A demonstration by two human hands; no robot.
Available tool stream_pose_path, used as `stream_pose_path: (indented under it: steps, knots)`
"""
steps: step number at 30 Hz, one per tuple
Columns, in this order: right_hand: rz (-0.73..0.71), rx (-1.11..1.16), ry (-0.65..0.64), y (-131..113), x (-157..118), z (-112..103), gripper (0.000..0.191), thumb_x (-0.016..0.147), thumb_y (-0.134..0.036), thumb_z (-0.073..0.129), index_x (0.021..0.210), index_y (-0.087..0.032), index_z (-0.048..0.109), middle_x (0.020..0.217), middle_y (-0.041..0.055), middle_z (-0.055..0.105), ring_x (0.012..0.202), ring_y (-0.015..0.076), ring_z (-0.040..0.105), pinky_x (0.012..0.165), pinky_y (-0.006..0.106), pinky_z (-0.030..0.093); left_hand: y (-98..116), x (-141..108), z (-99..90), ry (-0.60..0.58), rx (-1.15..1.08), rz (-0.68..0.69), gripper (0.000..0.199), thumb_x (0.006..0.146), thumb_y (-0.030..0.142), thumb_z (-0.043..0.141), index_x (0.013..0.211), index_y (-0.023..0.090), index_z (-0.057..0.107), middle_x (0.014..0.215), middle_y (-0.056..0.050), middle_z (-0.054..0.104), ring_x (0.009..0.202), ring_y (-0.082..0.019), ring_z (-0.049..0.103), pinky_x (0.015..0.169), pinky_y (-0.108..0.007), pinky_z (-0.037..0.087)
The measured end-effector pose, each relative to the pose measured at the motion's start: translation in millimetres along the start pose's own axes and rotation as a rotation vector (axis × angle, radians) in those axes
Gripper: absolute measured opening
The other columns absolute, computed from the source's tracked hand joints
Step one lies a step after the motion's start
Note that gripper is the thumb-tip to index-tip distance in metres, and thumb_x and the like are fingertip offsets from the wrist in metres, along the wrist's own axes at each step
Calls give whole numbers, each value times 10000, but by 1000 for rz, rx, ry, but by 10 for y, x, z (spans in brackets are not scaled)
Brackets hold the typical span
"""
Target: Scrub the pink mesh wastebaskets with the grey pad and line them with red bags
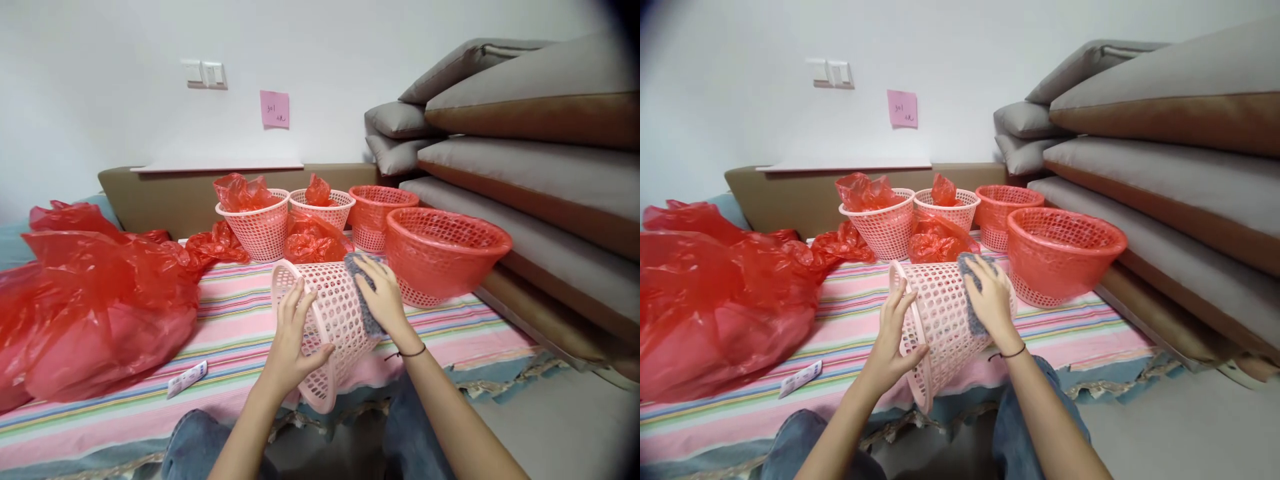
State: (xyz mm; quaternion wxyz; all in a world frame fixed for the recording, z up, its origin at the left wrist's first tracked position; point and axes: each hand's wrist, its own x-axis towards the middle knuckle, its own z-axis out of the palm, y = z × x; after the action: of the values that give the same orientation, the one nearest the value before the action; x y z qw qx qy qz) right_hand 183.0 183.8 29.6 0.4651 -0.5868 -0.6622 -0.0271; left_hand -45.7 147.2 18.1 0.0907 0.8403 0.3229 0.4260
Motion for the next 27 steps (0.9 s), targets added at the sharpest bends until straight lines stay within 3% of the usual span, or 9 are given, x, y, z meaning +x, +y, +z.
stream_pose_path:
  steps: [4,7,11,15,20,23,27]
  knots:
    - [-230,91,-147,-667,-143,-1,444,949,-311,472,1384,-349,555,1510,-54,482,1407,294,368,1157,560,331,-59,19,-20,28,7,2,771,919,584,507,1549,298,165,1628,-183,161,1507,-385,150,1162,-604,204]
    - [-243,111,-181,-771,-87,27,455,939,-287,475,1383,-353,555,1506,-68,485,1409,288,361,1155,547,343,-60,37,-46,42,38,-7,735,937,518,519,1546,281,183,1631,-187,172,1503,-369,178,1170,-593,200]
    - [-93,55,-134,-340,189,116,430,928,-307,497,1346,-311,599,1442,-10,562,1328,262,475,1130,515,382,-3,59,-80,7,55,-62,697,949,417,529,1537,258,191,1635,-198,165,1510,-352,168,1173,-590,197]
    - [28,6,-74,171,381,139,401,913,-280,497,1282,-263,654,1365,51,629,1277,261,532,1112,527,388,48,40,-76,-29,43,-77,713,946,423,537,1540,267,175,1642,-198,142,1521,-354,132,1174,-603,181]
    - [42,13,-57,394,389,72,408,923,-273,458,1279,-260,655,1366,62,627,1283,257,539,1113,541,381,57,-12,23,-38,-7,-61,760,948,490,504,1556,290,94,1658,-189,62,1531,-367,71,1171,-607,190]
    - [-23,50,-96,183,316,31,405,938,-286,449,1293,-280,644,1383,35,615,1308,251,520,1137,531,364,46,-28,120,-16,-54,-28,771,958,562,425,1562,290,32,1665,-182,-36,1531,-383,-12,1167,-608,203]
    - [-195,144,-212,-442,130,-23,422,958,-298,454,1357,-343,584,1463,-27,538,1363,277,445,1142,552,361,30,-48,206,57,-56,-3,752,960,620,343,1566,289,45,1666,-177,-38,1529,-390,-27,1160,-608,215]
